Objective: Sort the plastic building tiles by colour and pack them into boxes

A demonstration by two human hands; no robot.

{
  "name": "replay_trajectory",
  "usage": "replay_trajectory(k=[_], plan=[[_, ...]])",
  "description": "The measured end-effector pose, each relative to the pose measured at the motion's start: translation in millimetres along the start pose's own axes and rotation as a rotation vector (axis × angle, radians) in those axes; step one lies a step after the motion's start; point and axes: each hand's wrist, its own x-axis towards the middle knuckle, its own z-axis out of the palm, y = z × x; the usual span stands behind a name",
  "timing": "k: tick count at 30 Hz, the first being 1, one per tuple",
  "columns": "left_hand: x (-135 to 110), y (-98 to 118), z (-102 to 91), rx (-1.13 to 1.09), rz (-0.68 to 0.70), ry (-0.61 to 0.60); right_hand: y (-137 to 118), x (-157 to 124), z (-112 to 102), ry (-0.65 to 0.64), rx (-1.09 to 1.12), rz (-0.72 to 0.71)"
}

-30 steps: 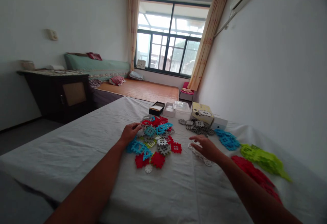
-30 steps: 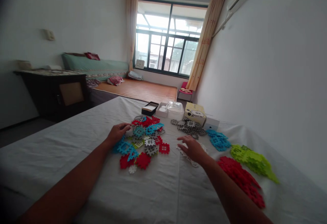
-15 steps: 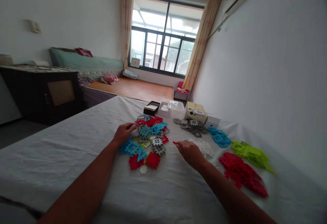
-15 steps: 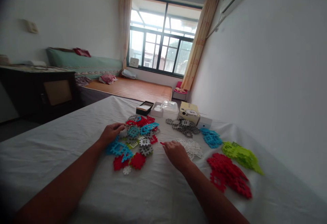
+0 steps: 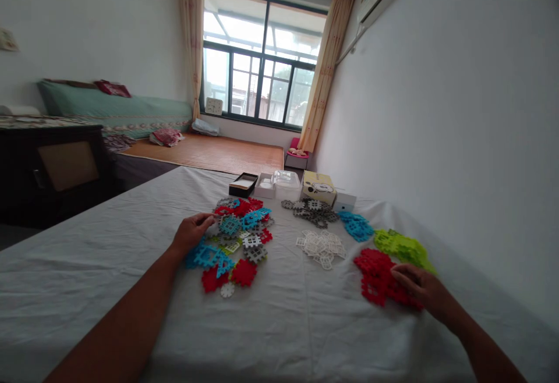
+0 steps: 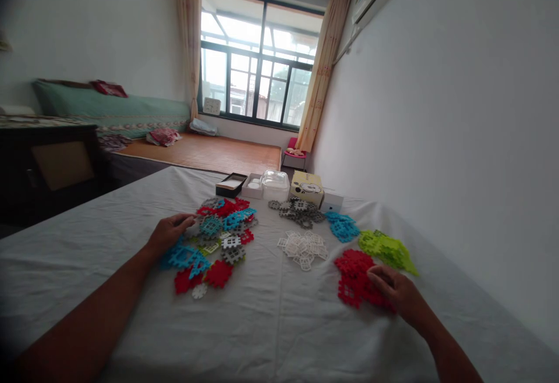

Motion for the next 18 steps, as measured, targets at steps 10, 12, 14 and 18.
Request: replay_trajectory(k=[10,12,14,18], plan=[[-3.6,-2.1,5.5,-0.071,0.052,0.020,-112.1,32.3,55.4,0.297,-0.201,-0.246],[-3.5,-4.6,6.2,-0.073,0.066,0.029,-158.9,42.5,84.8,0.138,-0.121,-0.371],[-3.9,-5.7,6.3,-0.077,0.076,0.031,-199.0,52.2,115.7,0.005,-0.082,-0.490],[-6.3,-1.3,4.9,-0.075,0.081,0.031,-246.5,72.1,169.9,-0.104,-0.058,-0.614]])
